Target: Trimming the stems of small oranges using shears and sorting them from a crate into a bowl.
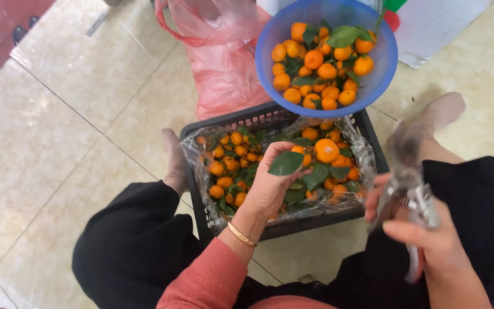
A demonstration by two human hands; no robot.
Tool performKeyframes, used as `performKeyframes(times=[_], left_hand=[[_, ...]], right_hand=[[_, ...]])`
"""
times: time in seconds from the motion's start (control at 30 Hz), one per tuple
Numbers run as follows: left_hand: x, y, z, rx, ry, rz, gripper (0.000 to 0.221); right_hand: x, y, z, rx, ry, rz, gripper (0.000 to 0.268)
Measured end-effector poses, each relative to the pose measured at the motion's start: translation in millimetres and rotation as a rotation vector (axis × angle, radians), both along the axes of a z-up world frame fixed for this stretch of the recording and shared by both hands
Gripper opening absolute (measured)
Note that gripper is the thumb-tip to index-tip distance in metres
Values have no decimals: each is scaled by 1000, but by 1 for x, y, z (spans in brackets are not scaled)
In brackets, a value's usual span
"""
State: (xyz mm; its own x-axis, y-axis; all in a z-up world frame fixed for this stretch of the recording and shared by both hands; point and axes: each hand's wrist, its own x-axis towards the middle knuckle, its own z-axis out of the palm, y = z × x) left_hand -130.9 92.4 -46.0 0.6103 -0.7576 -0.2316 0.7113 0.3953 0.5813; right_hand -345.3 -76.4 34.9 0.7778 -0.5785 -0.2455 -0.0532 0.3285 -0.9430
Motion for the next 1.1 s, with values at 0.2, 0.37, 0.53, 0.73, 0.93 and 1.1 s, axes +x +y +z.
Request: performKeyframes(times=[0.2, 0.37, 0.53, 0.73, 0.93, 1.1], left_hand=[[7, -2, 20, -29, -253, 66, 40], [-2, -3, 25, 84, -450, 154, 41], [-2, -2, 25, 160, -524, 118, 43], [8, 5, 24, 292, -654, 50, 45], [16, 5, 28, 444, -734, -88, 45], [16, -5, 6, 463, -814, -128, 41]], right_hand=[[-1, 10, -8, 79, 245, 244, 74], [13, 23, -6, -221, 459, 356, 68], [19, 32, -3, -986, 505, 279, 81], [25, 26, 4, -1574, 444, 156, 65], [20, 16, -10, -1616, 512, 237, 73], [8, 7, -31, -1561, 598, 247, 67]])
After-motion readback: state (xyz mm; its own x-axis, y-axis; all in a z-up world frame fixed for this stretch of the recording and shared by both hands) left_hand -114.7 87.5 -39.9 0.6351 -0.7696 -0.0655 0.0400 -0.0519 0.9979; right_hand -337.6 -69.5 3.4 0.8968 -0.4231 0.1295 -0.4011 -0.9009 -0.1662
